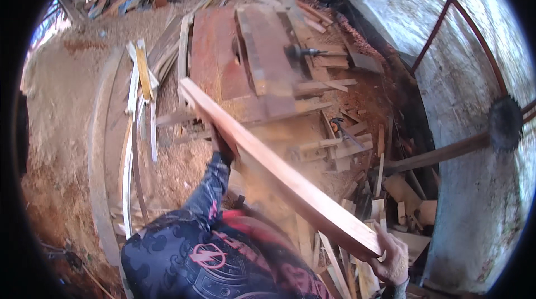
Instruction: The person feeds wood planks through a table saw and places the cut pieces onto a pile of wood.
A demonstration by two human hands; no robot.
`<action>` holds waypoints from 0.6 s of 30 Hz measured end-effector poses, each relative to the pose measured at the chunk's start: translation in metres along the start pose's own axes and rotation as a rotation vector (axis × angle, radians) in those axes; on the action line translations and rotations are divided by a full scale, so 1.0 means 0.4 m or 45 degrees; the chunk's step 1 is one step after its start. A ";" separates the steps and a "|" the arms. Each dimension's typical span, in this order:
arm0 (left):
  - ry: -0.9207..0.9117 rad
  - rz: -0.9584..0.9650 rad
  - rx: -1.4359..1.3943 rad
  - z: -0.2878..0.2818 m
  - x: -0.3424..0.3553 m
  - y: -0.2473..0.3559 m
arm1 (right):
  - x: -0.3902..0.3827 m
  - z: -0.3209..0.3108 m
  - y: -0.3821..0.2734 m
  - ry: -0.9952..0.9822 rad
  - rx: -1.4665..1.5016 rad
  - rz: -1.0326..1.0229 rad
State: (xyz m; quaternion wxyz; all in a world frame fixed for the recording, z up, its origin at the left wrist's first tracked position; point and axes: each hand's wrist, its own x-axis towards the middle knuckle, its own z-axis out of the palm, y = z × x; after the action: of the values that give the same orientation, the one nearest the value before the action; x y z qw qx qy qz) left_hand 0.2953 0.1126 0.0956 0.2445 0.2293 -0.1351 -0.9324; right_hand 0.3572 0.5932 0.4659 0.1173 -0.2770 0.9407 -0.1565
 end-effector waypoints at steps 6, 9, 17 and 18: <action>-0.216 0.004 0.300 0.265 -0.152 -0.028 | -0.208 0.369 0.367 -0.221 0.032 0.622; -0.213 0.228 0.745 0.470 -0.213 -0.024 | -0.165 0.422 0.439 0.225 0.364 0.428; -1.309 0.861 1.957 0.689 -0.421 -0.104 | -0.220 0.054 0.504 1.069 1.904 0.221; -1.432 0.799 2.185 0.674 -0.422 -0.127 | -0.246 0.037 0.528 0.975 2.171 0.056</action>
State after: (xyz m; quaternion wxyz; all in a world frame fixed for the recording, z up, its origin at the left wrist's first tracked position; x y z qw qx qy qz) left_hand 0.2732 0.2807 0.3695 0.1331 -0.1829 -0.8913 -0.3930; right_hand 0.3401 0.8130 0.3894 -0.0342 -0.0090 0.4879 -0.8722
